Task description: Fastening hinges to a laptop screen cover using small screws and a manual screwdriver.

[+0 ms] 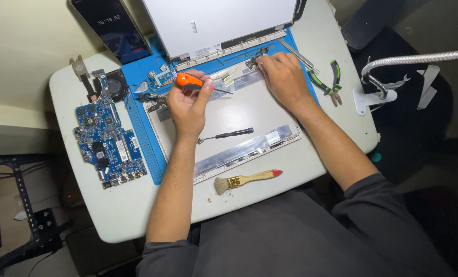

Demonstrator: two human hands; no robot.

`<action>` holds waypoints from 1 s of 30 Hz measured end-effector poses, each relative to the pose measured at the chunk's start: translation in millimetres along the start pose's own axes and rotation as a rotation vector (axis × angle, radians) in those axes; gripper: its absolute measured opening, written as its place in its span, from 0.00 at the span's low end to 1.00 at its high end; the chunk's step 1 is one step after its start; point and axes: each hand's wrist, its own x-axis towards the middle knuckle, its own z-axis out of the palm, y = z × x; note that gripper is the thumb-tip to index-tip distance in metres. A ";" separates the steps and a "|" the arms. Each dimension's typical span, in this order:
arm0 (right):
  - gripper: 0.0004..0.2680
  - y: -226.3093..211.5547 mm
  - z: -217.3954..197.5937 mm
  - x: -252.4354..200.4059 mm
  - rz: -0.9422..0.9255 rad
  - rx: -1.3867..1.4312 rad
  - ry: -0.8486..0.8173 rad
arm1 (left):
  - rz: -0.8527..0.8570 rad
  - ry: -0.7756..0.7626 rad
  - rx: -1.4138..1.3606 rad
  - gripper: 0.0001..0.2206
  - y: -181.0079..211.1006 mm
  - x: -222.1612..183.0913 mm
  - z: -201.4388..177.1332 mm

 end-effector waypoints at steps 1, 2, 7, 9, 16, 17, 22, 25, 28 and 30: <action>0.05 -1.6 -4.6 0.6 0.001 0.000 0.001 | 0.001 -0.001 0.000 0.12 -1.2 2.2 1.2; 0.05 -3.2 -9.4 1.2 0.051 0.052 -0.022 | 0.023 0.006 -0.005 0.12 -2.3 4.4 2.4; 0.07 -16.9 -26.5 4.2 0.137 0.128 -0.119 | 0.165 -0.007 0.048 0.13 13.5 22.0 31.3; 0.08 -15.4 -16.9 -1.3 0.103 0.133 -0.077 | 0.198 -0.129 0.257 0.11 32.6 30.0 44.3; 0.08 -18.5 -17.5 -5.8 0.138 0.051 -0.029 | 0.291 -0.311 0.373 0.11 0.6 64.6 75.5; 0.08 -19.3 -17.8 -5.5 0.125 0.041 -0.012 | 0.263 -0.322 0.401 0.12 -3.6 67.7 77.9; 0.07 -22.4 -19.0 -4.0 0.120 0.016 -0.002 | 0.225 -0.362 0.432 0.13 -8.2 75.7 88.4; 0.07 -22.4 -18.4 -3.3 0.108 -0.016 0.018 | 0.213 -0.388 0.460 0.12 -11.7 79.2 92.2; 0.07 -23.1 -18.9 -4.3 0.093 -0.062 0.021 | 0.217 -0.391 0.478 0.12 -15.1 79.8 93.8; 0.07 -23.2 -19.9 -3.1 0.067 -0.088 0.026 | 0.224 -0.402 0.460 0.11 -14.1 79.9 94.7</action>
